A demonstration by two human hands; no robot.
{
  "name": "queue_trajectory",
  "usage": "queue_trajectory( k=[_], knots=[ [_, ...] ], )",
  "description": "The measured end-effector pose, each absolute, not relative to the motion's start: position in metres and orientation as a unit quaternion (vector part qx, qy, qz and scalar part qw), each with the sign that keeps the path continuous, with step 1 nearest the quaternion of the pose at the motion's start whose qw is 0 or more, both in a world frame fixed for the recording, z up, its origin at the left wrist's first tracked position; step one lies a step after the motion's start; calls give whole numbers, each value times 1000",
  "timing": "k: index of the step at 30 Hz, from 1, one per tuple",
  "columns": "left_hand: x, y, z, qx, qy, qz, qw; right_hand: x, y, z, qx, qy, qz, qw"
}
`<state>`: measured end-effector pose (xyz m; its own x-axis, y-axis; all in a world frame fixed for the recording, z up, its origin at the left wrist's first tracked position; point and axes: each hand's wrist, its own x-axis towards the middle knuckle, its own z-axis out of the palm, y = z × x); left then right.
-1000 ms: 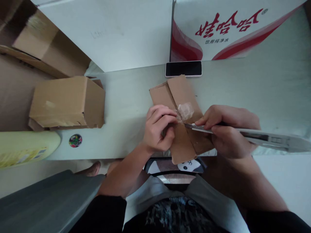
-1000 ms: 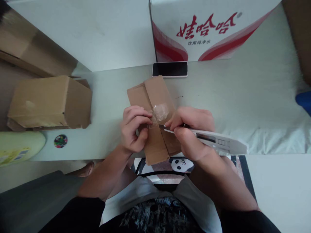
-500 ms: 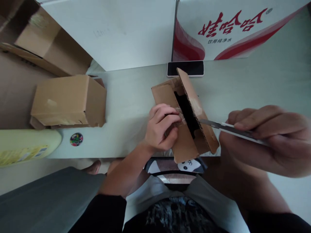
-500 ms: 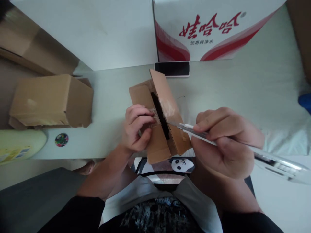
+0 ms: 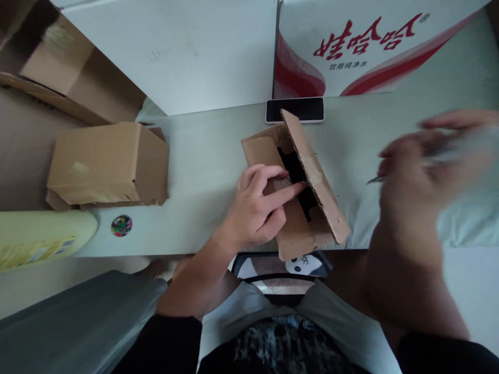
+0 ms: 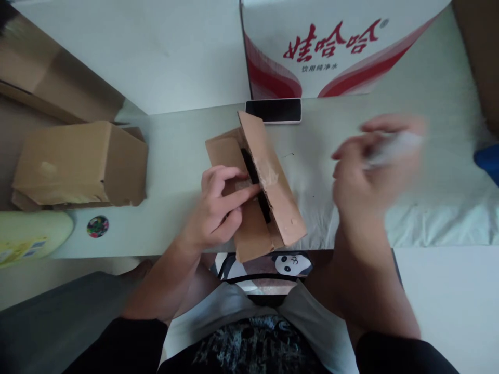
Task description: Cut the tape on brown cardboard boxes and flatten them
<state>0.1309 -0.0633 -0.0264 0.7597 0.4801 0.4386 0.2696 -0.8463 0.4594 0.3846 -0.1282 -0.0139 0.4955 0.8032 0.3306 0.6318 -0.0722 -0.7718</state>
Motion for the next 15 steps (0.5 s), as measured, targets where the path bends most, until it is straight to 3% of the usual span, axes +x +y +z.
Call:
queue_trajectory(
  k=[3,5,7,11,15],
  knots=[
    [123,-56,-20,918,213,262,210,386,-119,-33,-833,-443,58,325],
    [115,-50,-19,910,223,274,217,390,-113,-50,-858,-459,110,201],
    [107,-42,-21,899,242,293,220,394,-108,-65,-856,-481,139,130],
    [94,-34,-23,853,297,341,262,398,-102,-87,-859,-484,126,111],
    [88,-32,-17,795,363,368,317,395,-100,-98,-851,-490,92,167]
  ],
)
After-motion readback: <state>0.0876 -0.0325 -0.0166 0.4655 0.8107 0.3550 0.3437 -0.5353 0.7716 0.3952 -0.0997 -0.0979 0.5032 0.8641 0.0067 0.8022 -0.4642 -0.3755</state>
